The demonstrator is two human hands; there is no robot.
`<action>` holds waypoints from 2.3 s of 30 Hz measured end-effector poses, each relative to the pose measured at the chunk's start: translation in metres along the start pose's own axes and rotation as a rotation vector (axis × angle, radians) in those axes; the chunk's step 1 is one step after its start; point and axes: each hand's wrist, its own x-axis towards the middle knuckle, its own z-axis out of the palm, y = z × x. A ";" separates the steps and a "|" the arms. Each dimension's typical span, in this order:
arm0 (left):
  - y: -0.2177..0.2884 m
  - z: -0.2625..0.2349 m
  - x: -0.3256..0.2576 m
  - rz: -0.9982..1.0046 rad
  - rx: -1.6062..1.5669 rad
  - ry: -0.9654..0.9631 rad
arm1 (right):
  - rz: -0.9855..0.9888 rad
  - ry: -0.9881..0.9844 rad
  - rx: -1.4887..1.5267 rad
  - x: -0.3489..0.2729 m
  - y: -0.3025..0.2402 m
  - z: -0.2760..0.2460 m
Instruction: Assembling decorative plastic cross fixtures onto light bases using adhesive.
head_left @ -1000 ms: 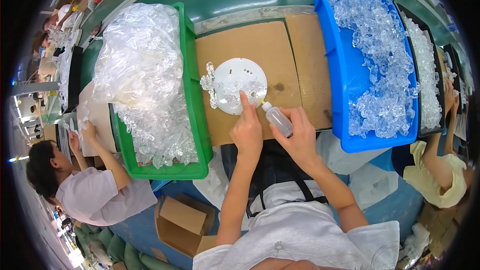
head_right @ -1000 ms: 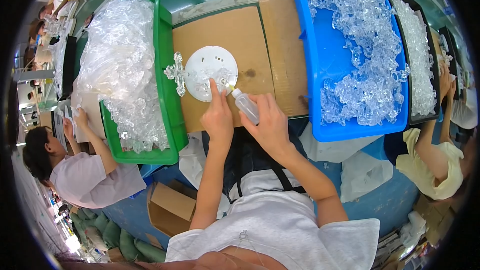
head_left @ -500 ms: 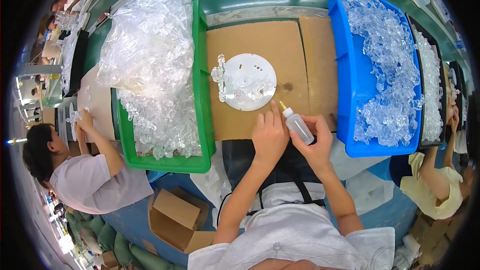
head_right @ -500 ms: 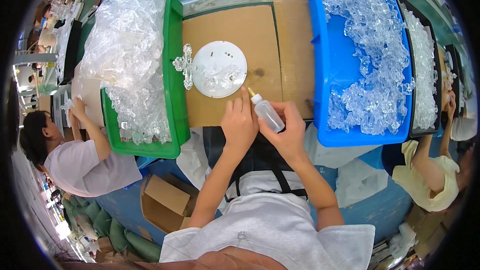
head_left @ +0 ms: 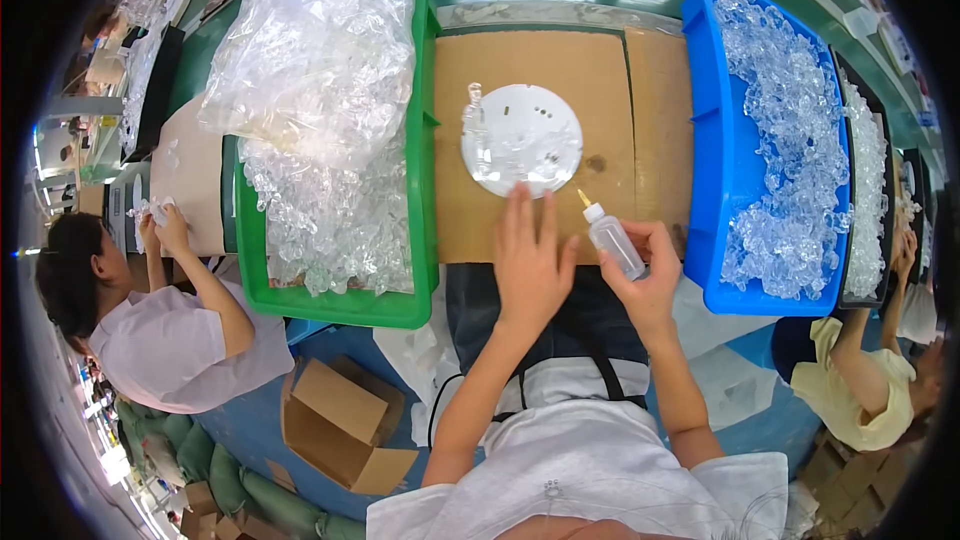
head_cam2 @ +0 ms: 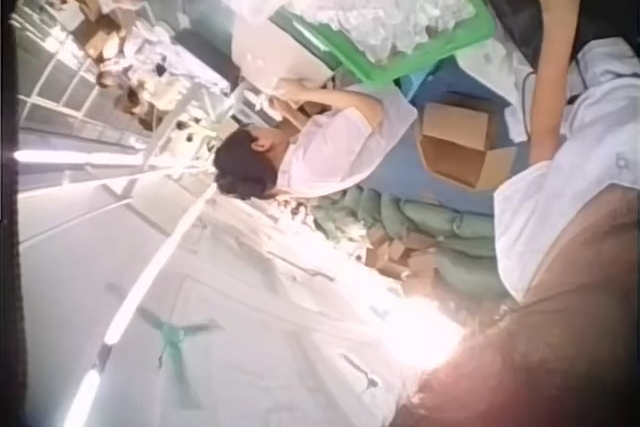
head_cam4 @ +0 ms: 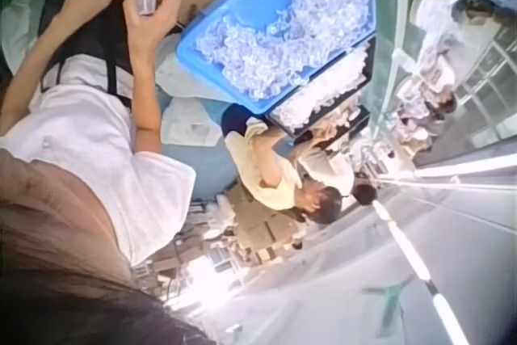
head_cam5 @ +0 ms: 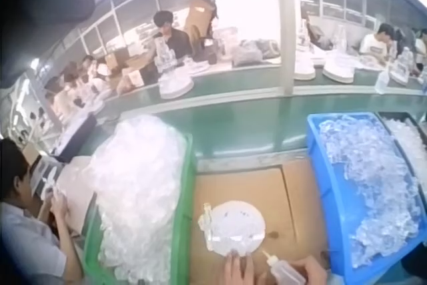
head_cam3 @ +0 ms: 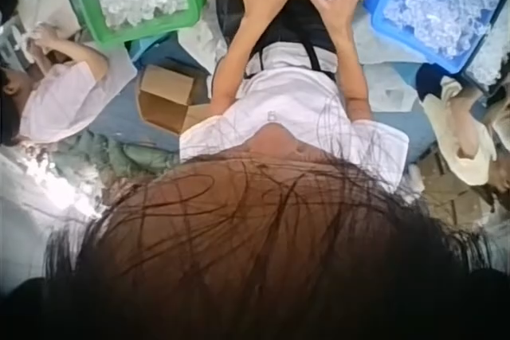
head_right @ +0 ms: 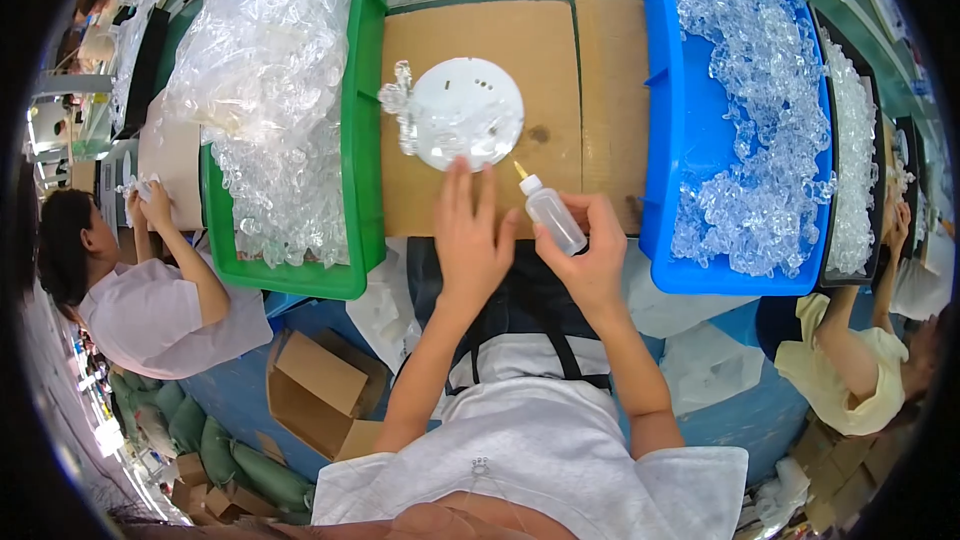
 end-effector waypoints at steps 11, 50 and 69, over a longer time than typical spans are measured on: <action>0.014 0.010 0.007 0.071 -0.304 -0.058 | -0.029 0.061 -0.034 0.008 0.009 0.001; 0.000 0.001 0.070 -0.346 -0.601 0.263 | -0.038 -0.042 0.000 0.024 0.003 0.005; -0.001 -0.002 0.071 -0.346 -0.542 0.189 | -0.064 -0.022 -0.026 0.025 0.006 0.006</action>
